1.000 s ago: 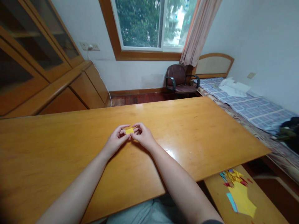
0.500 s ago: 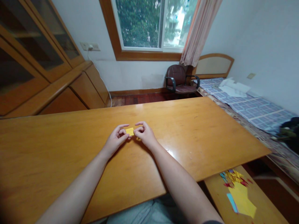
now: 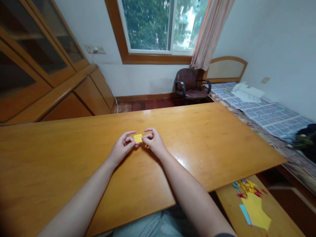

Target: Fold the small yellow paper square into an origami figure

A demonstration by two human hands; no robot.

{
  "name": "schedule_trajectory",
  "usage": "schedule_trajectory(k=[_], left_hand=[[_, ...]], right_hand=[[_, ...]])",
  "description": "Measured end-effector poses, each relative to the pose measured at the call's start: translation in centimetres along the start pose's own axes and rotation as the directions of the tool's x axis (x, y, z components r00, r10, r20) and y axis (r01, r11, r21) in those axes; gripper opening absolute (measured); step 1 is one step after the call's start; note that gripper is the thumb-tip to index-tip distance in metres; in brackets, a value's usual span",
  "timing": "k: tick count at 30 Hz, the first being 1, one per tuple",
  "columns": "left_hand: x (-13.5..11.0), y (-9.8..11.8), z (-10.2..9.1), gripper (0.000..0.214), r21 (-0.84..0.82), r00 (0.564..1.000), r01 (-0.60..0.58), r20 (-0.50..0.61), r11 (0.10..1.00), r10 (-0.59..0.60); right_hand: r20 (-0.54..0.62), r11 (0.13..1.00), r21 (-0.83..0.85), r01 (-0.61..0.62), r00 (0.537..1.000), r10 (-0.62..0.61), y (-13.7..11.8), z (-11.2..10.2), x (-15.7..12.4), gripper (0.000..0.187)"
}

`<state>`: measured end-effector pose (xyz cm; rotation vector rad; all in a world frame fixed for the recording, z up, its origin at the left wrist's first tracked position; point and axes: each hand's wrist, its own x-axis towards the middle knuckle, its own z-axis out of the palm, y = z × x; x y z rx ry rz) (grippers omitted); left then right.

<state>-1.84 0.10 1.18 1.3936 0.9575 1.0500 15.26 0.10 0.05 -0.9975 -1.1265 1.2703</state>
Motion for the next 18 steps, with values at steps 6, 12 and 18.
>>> schedule_trajectory(k=[6,12,18], left_hand=[[-0.02,0.21,0.07,0.044,0.003,1.0,0.001,-0.014,1.0,-0.001],[-0.03,0.21,-0.13,0.042,-0.059,0.999,0.029,-0.039,0.998,-0.032],[0.1,-0.03,-0.14,0.045,-0.041,0.999,0.027,-0.019,0.999,-0.028]], right_hand=[[-0.001,1.0,0.016,0.003,1.0,-0.003,0.17,-0.05,0.09,0.036],[-0.027,1.0,0.015,0.009,1.0,-0.009,-0.05,-0.04,0.07,0.035],[0.008,1.0,0.011,0.005,1.0,-0.006,0.0,-0.07,-0.07,0.034]])
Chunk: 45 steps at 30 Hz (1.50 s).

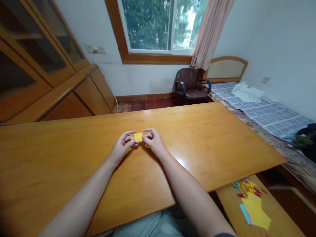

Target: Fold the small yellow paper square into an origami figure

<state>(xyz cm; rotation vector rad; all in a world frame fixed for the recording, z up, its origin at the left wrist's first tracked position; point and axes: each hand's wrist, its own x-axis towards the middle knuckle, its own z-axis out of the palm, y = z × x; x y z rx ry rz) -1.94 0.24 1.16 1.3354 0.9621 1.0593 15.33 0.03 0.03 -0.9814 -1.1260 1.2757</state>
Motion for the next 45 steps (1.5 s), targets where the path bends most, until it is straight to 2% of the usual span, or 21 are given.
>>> schedule_trajectory(k=[5,16,22,29,35,45], left_hand=[[0.07,0.15,0.34,0.045,0.045,0.999,-0.013,-0.05,0.999,0.015],[0.26,-0.28,-0.12,0.04,0.014,0.991,-0.047,-0.123,0.999,0.048],[0.13,-0.32,-0.04,0.041,0.022,0.996,-0.032,-0.082,0.999,0.034],[-0.02,-0.6,-0.14,0.041,0.039,0.998,-0.023,-0.059,0.999,0.026],[0.0,-0.63,-0.1,0.039,0.037,0.997,-0.021,-0.071,0.999,0.023],[0.05,-0.56,-0.05,0.039,0.034,0.997,-0.026,-0.068,0.999,0.028]], right_hand=[[0.03,1.0,-0.022,-0.004,1.0,0.005,-0.11,0.09,-0.09,0.033],[0.104,0.995,-0.099,0.019,0.995,-0.009,-0.05,0.13,-0.27,0.041],[0.084,0.976,-0.212,0.059,0.996,-0.042,-0.41,0.07,-0.22,0.029],[0.069,0.978,-0.203,0.045,0.997,-0.031,-0.18,-0.15,-0.2,0.018],[0.077,0.982,-0.18,0.064,0.996,-0.05,0.2,-0.24,0.06,0.032],[0.088,0.971,-0.226,0.078,0.994,-0.059,0.2,-0.38,-0.08,0.029]])
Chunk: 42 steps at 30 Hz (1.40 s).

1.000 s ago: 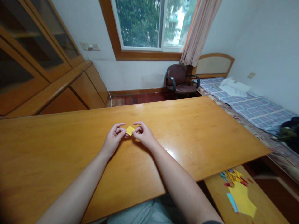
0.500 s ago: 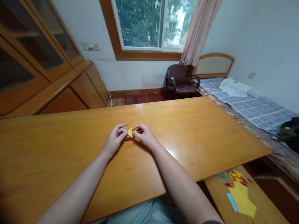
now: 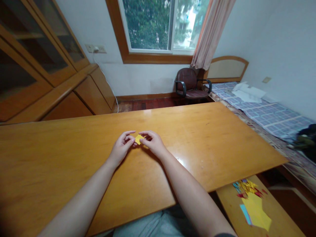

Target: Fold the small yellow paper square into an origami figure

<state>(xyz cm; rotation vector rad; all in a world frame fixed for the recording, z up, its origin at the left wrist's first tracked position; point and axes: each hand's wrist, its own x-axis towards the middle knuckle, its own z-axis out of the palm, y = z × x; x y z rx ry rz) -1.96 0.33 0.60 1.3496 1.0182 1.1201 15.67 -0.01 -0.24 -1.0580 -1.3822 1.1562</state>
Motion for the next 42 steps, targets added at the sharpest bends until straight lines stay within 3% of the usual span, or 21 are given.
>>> schedule_trajectory(k=[14,24,42], left_hand=[[0.07,-0.09,-0.08,0.034,0.011,1.0,0.005,-0.014,1.0,-0.005],[0.18,-0.73,-0.38,0.029,0.038,1.0,-0.021,-0.02,0.999,0.021],[-0.02,-0.11,-0.22,0.028,0.099,0.999,-0.026,0.031,0.995,0.023]], right_hand=[[-0.009,0.998,-0.023,0.059,0.998,-0.059,-0.03,-0.08,-0.11,0.023],[-0.043,0.999,0.038,0.01,0.999,-0.008,-0.44,0.0,-0.22,0.017],[-0.026,0.979,-0.122,0.164,0.985,-0.169,-0.71,-0.19,-0.11,0.011]])
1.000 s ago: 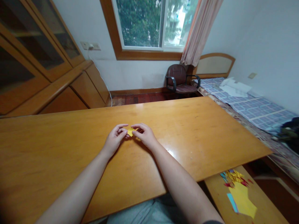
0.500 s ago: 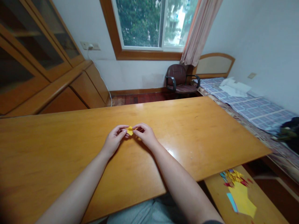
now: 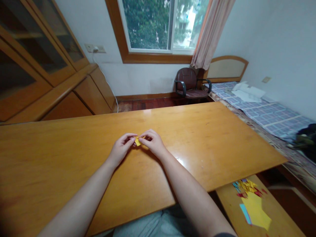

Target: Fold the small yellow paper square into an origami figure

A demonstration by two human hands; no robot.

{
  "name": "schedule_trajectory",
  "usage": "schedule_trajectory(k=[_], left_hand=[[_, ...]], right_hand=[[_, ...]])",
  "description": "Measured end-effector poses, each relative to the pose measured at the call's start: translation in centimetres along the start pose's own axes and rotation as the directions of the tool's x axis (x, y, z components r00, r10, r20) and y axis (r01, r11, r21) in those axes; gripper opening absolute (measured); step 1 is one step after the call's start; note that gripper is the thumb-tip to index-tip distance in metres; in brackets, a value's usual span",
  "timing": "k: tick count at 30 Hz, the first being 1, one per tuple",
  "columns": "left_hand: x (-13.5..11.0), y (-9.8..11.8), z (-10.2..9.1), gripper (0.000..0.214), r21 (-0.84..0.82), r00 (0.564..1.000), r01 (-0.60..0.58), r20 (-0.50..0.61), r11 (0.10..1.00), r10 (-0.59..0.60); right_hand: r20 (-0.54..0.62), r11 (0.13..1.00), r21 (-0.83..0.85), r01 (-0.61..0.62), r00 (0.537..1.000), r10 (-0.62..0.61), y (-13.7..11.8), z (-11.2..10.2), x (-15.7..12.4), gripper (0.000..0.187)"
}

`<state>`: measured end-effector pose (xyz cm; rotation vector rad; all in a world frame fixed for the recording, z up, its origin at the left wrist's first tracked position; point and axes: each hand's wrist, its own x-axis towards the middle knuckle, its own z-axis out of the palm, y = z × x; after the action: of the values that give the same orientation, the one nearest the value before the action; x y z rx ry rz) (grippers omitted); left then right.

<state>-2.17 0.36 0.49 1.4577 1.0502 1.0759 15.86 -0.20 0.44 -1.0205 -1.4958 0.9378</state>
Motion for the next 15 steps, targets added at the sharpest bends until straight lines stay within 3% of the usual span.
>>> schedule_trajectory(k=[6,15], left_hand=[[-0.04,0.11,0.05,0.036,-0.071,0.999,0.032,0.028,0.997,-0.03],[0.18,-0.11,-0.07,0.025,0.135,0.994,0.007,0.107,0.991,-0.022]], right_hand=[[-0.067,0.998,0.05,-0.04,0.997,0.043,0.19,-0.02,0.04,0.009],[-0.033,0.995,0.083,-0.049,0.998,0.052,0.29,-0.17,-0.05,0.013]])
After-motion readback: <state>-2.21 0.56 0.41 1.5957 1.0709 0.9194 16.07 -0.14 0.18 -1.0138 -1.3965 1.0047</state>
